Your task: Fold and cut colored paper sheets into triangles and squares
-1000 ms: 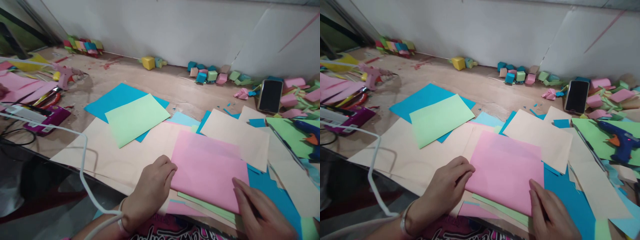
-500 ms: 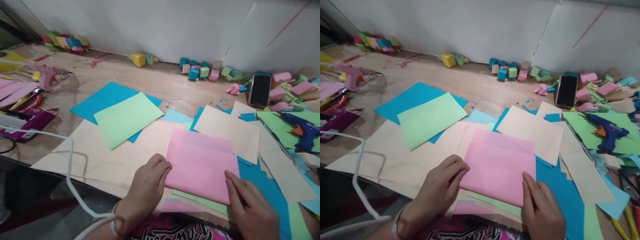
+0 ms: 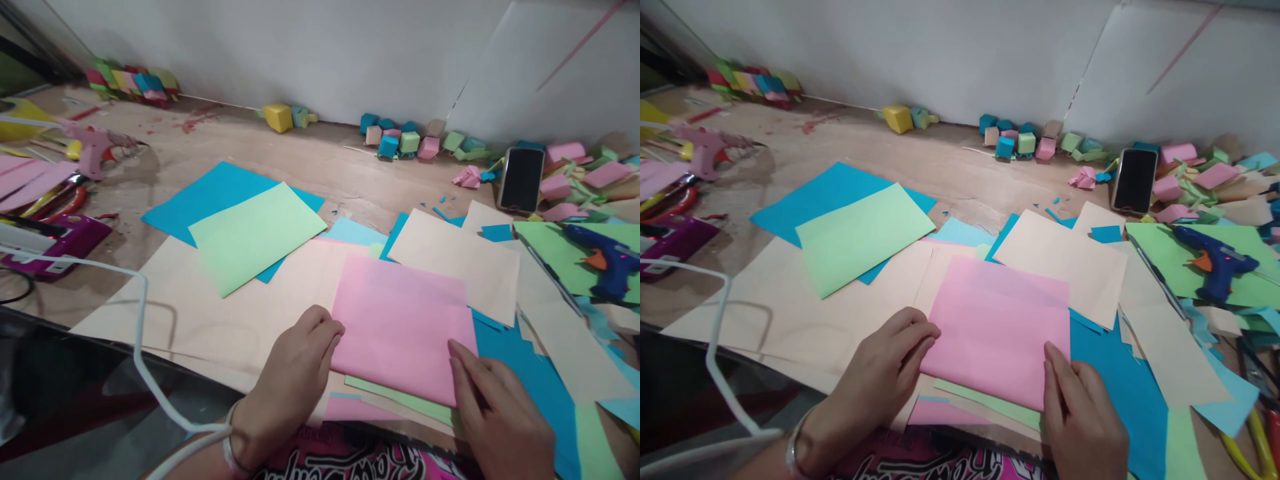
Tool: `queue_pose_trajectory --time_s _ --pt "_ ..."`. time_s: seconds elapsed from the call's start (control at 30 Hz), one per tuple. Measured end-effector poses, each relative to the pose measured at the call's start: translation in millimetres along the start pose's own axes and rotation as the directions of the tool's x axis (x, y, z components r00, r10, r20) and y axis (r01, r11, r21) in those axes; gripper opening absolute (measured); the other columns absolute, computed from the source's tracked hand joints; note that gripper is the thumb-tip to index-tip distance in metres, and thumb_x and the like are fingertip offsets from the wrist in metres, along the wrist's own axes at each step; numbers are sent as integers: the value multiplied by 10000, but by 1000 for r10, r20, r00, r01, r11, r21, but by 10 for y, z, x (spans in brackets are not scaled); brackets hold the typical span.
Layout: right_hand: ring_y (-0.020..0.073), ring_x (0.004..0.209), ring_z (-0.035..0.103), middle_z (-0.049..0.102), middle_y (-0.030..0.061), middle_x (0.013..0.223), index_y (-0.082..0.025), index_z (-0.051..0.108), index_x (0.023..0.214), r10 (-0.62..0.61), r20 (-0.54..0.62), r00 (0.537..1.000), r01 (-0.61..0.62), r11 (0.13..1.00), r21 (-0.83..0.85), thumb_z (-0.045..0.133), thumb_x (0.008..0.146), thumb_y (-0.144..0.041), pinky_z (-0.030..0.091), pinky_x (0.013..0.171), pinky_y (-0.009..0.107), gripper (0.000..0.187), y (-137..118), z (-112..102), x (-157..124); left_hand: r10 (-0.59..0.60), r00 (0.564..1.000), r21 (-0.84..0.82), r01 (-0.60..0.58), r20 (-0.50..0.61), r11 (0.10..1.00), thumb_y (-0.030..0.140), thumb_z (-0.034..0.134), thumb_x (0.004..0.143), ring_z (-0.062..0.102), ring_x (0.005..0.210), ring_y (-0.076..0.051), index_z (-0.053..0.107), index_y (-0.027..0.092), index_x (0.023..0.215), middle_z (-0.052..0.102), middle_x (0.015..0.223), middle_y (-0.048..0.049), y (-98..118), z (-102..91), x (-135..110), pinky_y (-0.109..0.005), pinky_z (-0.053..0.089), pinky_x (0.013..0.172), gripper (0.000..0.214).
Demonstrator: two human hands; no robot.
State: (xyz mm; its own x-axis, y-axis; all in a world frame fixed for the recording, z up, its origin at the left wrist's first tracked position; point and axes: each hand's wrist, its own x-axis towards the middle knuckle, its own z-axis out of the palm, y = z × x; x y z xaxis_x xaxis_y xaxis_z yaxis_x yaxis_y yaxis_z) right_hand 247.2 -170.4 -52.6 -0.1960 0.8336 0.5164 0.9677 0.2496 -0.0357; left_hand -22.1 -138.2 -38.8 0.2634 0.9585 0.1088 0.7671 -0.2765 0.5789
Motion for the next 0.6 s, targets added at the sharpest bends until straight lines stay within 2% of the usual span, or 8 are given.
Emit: queue_pose_trajectory --time_s 0.13,0.37,0.47,0.6 --pt "147 771 611 668 61 849 -111 697 1133 0 1 1000 0 1000 -12 614 912 -184 409 659 247 247 6 7 -6 12 1000 12 -12 -22 1000 146 436 961 568 720 -131 636 182 946 543 895 -31 15 -3 4 -273 481 653 204" --pt "137 713 576 670 45 834 -156 670 1220 -28 20 999 30 995 -94 639 887 -179 360 588 264 335 45 23 -82 6 1000 79 -5 -14 997 136 421 954 558 695 -124 652 179 935 548 869 -34 59 -28 0 -255 484 639 236" --pt "127 652 518 628 30 793 -185 669 1228 20 36 999 -15 991 -135 640 889 -215 303 533 273 342 34 24 -97 26 1000 117 -25 -7 993 149 410 959 560 684 -124 654 179 935 554 863 -36 65 -37 -1 -251 487 629 247" --pt "150 649 444 506 40 750 -200 715 1149 133 83 988 -128 989 -68 589 915 -273 267 531 285 275 22 32 -69 51 998 166 -48 -19 985 179 393 975 570 683 -126 647 184 966 558 875 -36 35 -36 -10 -252 481 621 254"
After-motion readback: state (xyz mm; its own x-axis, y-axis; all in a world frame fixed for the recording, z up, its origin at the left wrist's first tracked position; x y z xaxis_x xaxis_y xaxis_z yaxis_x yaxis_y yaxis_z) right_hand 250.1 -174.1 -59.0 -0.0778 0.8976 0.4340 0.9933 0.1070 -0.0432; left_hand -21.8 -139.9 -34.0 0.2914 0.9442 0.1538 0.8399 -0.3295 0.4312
